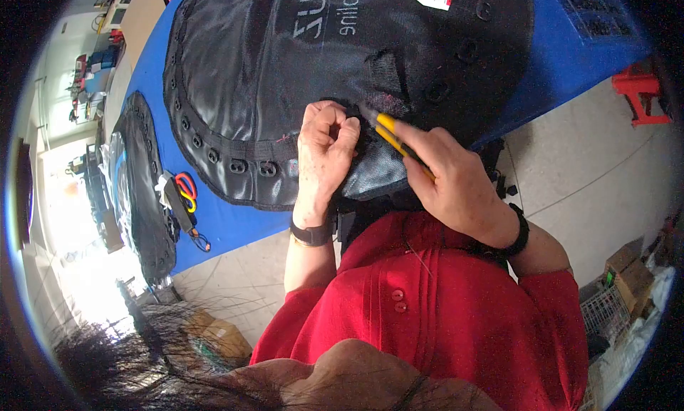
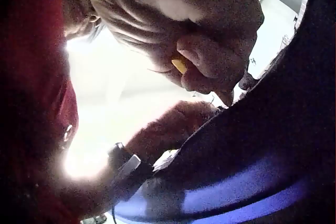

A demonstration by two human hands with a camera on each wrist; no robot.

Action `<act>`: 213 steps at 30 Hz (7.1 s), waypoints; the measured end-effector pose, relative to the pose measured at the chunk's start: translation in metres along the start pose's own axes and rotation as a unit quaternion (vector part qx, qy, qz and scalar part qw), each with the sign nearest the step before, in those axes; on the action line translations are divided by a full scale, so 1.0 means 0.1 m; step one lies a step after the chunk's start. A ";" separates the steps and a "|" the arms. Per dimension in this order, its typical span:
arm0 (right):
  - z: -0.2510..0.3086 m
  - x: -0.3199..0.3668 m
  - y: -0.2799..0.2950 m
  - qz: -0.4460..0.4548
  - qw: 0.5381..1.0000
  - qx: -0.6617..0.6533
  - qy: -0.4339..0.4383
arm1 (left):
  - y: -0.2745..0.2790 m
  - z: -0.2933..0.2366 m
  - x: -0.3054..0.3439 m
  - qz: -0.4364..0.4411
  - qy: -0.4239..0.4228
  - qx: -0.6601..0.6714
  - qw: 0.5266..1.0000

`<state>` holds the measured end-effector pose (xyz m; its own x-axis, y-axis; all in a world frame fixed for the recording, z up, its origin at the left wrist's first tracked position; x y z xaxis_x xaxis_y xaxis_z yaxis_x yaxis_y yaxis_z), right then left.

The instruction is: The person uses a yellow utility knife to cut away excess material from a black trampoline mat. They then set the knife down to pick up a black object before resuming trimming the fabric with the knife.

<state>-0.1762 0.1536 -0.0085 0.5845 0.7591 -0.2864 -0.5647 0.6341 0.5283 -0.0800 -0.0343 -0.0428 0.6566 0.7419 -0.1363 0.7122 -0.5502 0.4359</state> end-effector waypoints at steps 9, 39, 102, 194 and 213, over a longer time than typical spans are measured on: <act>0.03 0.12 0.04 0.051 0.999 0.006 -0.015 | 0.03 0.00 -0.01 -0.009 -0.045 -0.051 0.998; 0.05 -0.01 0.09 0.015 1.000 -0.017 0.000 | 0.15 -0.13 0.01 0.032 0.003 -0.143 0.989; 0.17 0.14 0.02 0.065 0.998 0.013 0.012 | 0.19 -0.05 0.17 0.011 -0.008 -0.111 0.994; -0.09 -0.08 -0.10 0.083 0.990 -0.082 -0.076 | 0.20 0.08 0.29 -0.003 0.095 0.027 0.995; 0.05 0.04 -0.12 0.048 0.999 -0.013 -0.018 | 0.18 0.21 0.29 0.005 0.046 0.002 0.999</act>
<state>-0.1640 0.1482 -0.0119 0.5476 0.8111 -0.2055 -0.6336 0.5624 0.5313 -0.0432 -0.0305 -0.0573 0.6376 0.7688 -0.0494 0.7072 -0.5586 0.4335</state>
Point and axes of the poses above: each hand's wrist, its own x-axis away from the middle knuckle, its own y-axis out of the back of the hand, z = x × y, the point moved 7 cm from there along -x, towards the middle knuckle, and after that the axes turned 7 degrees about -z, right-handed, at the moved point
